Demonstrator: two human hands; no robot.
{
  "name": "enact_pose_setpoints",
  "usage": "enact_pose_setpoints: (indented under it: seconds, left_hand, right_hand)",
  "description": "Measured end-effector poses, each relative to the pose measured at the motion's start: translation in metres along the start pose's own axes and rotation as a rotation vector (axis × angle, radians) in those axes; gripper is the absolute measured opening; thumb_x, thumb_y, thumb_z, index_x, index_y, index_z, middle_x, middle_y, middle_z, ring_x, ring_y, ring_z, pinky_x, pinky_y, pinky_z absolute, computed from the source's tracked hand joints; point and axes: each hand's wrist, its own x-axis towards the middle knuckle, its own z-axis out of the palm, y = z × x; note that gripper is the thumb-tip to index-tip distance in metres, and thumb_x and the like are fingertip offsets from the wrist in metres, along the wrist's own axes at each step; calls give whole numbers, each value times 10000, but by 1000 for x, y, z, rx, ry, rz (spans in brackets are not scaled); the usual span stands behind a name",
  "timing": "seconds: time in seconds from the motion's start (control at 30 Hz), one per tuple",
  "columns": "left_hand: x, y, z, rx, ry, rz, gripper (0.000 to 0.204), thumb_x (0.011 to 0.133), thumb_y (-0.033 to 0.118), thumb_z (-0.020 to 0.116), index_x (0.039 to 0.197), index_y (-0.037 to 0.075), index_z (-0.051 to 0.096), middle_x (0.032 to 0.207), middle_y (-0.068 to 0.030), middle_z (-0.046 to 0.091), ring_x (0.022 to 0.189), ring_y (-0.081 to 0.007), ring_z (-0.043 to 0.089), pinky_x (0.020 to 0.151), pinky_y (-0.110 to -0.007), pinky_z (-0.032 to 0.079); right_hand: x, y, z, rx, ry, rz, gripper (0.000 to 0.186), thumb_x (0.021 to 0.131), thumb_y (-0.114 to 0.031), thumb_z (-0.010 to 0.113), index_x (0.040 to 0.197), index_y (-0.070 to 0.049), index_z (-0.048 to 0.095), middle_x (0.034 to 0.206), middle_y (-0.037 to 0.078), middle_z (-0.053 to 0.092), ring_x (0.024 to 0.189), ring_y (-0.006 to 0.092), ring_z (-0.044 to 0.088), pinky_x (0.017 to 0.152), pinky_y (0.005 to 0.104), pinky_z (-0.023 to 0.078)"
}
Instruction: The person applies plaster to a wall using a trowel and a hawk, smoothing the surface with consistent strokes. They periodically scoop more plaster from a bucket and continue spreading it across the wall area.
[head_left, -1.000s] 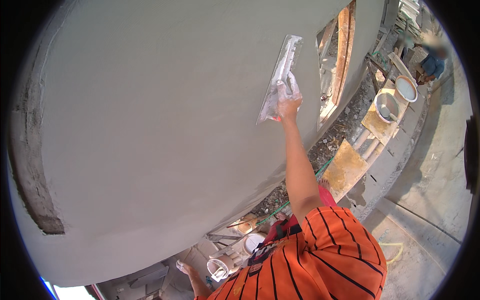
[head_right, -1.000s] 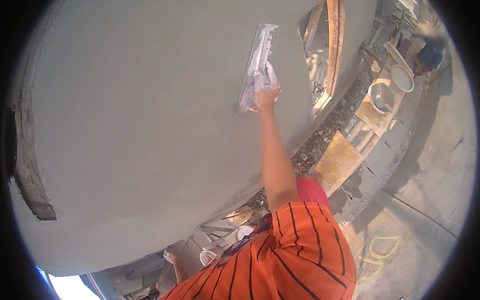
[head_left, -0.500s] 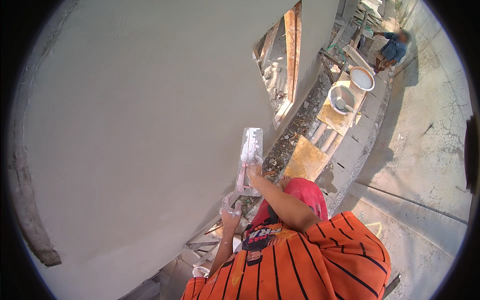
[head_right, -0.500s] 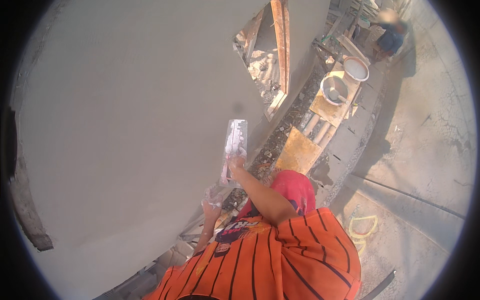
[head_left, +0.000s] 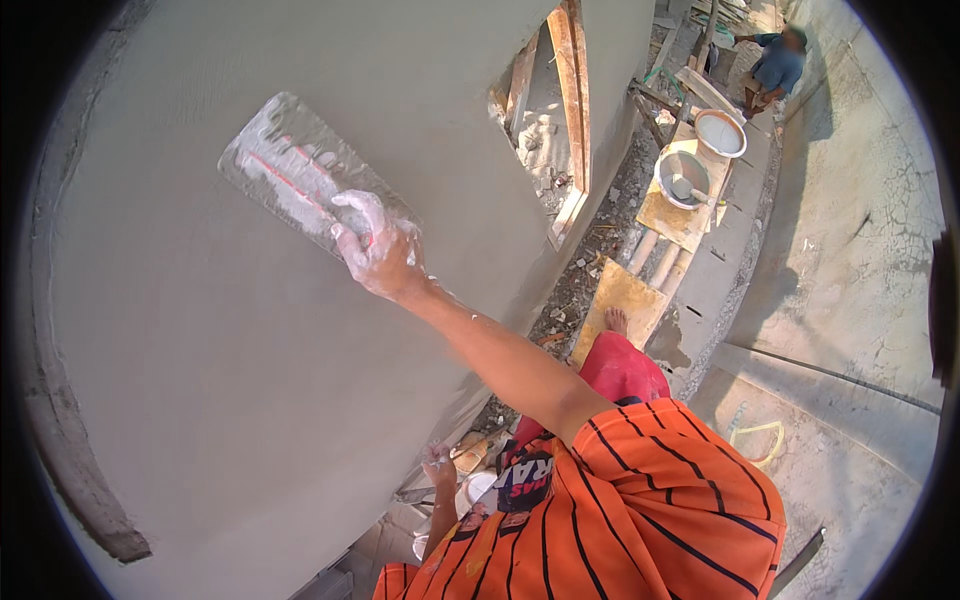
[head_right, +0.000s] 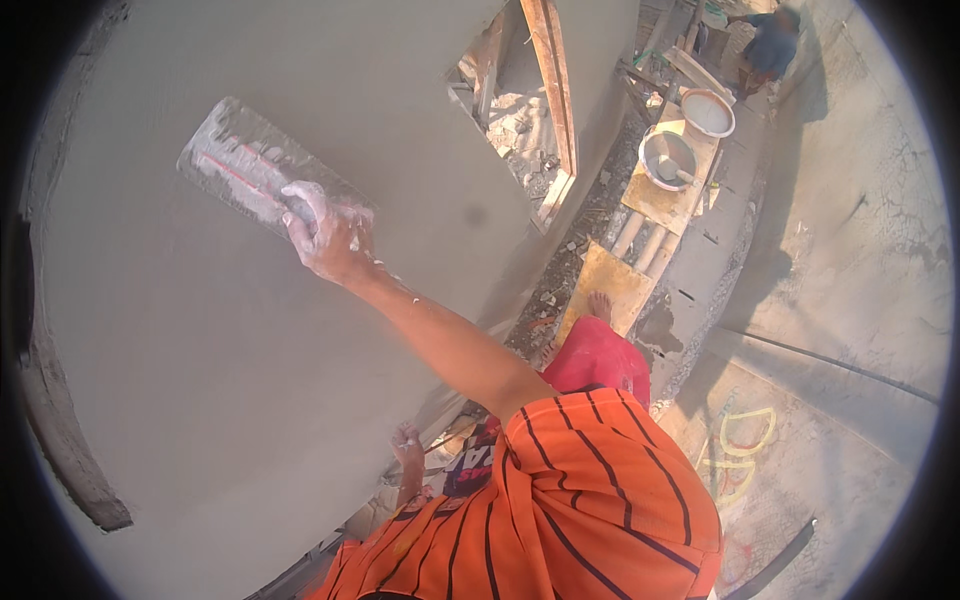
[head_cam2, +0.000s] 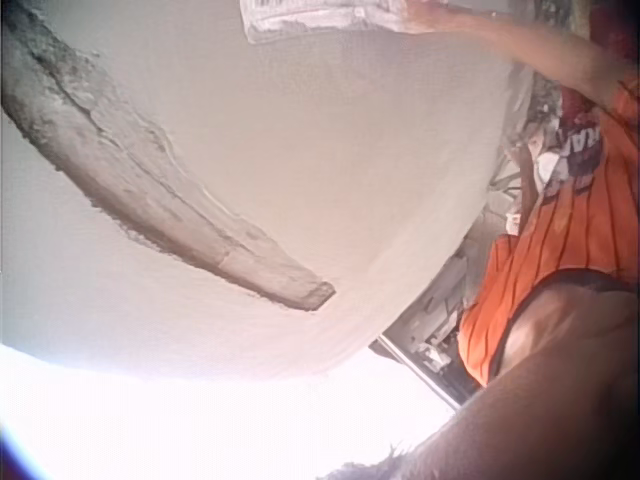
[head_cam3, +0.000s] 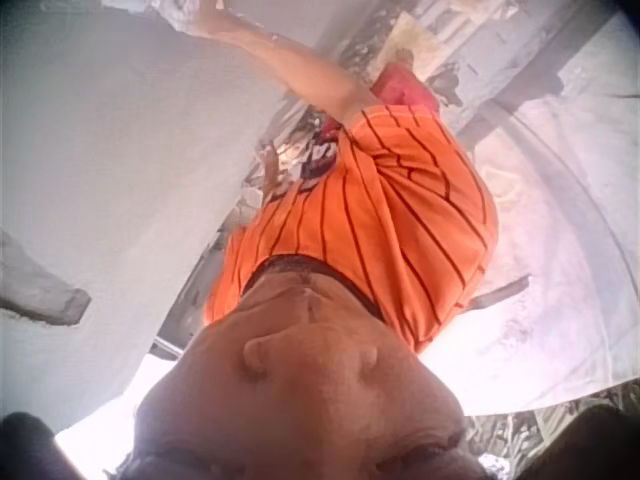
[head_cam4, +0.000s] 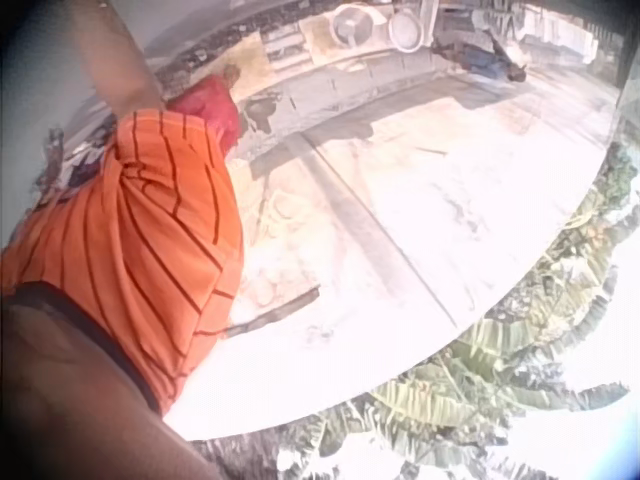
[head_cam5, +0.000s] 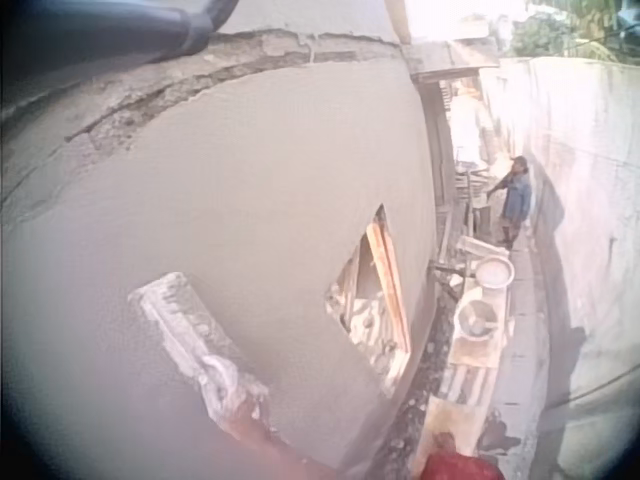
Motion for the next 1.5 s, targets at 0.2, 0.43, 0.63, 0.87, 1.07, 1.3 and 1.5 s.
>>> enact_pose_setpoints:
  seconds: [0.2, 0.43, 0.63, 0.87, 1.07, 1.3, 1.5]
  left_hand:
    - [-81, -49, -45, -88, -71, -670, 236, 831, 145, 599, 1035, 28, 575, 926, -53, 623, 828, -154, 599, 686, -281, 476]
    - [-49, 56, 36, -89, -5, -385, 139, 842, 115, 607, 956, 36, 592, 863, -23, 608, 809, -125, 572, 701, -264, 454]
    - [-33, 232, 158, 31, -81, 155, 268, 852, 50, 588, 1103, -40, 567, 951, -77, 624, 862, -155, 564, 802, -298, 459]
    - [-1, 267, 240, 122, -403, 244, 534, 805, 56, 622, 1292, -53, 435, 1196, -156, 572, 1069, -256, 557, 934, -375, 424]
    - [45, 245, 291, -112, -562, -52, 442, 822, 89, 643, 1217, -21, 479, 1109, -94, 598, 984, -192, 584, 829, -304, 473]
    - [69, 311, 387, -672, -793, -592, 273, 886, 258, 618, 1075, 78, 539, 874, -41, 597, 692, -132, 591, 558, -264, 522]
    - [78, 384, 516, -864, -716, -773, 216, 853, 163, 633, 1020, 75, 529, 867, -58, 585, 693, -173, 590, 614, -295, 536]
  right_hand:
    - [44, 173, -49, 291, 528, 313, 254, 872, -128, 592, 1111, -61, 538, 923, 65, 608, 728, 150, 578, 666, 276, 476]
    - [-15, 278, -94, 509, 725, 1213, 331, 891, -232, 541, 1172, -57, 539, 1110, 116, 581, 984, 228, 560, 799, 365, 482]
    - [-96, 250, -143, -29, 297, 1642, 378, 902, -282, 469, 1191, -49, 537, 1138, 183, 570, 1038, 303, 560, 852, 444, 468]
    - [-123, 266, -179, -225, -660, 1190, 335, 887, -220, 425, 1094, -21, 597, 1091, 230, 584, 1064, 330, 564, 876, 461, 460]
    - [-112, 265, -211, -559, -1029, 683, 354, 886, -205, 398, 1049, 17, 619, 1052, 286, 585, 1046, 374, 574, 903, 478, 445]
    - [-4, 282, -327, -496, -866, 633, 332, 876, -258, 485, 1090, -27, 587, 961, 238, 622, 917, 346, 616, 835, 454, 478]
    - [110, 301, -536, -479, -466, 838, 313, 851, -222, 567, 1091, -22, 573, 833, 189, 632, 795, 233, 616, 723, 364, 496]
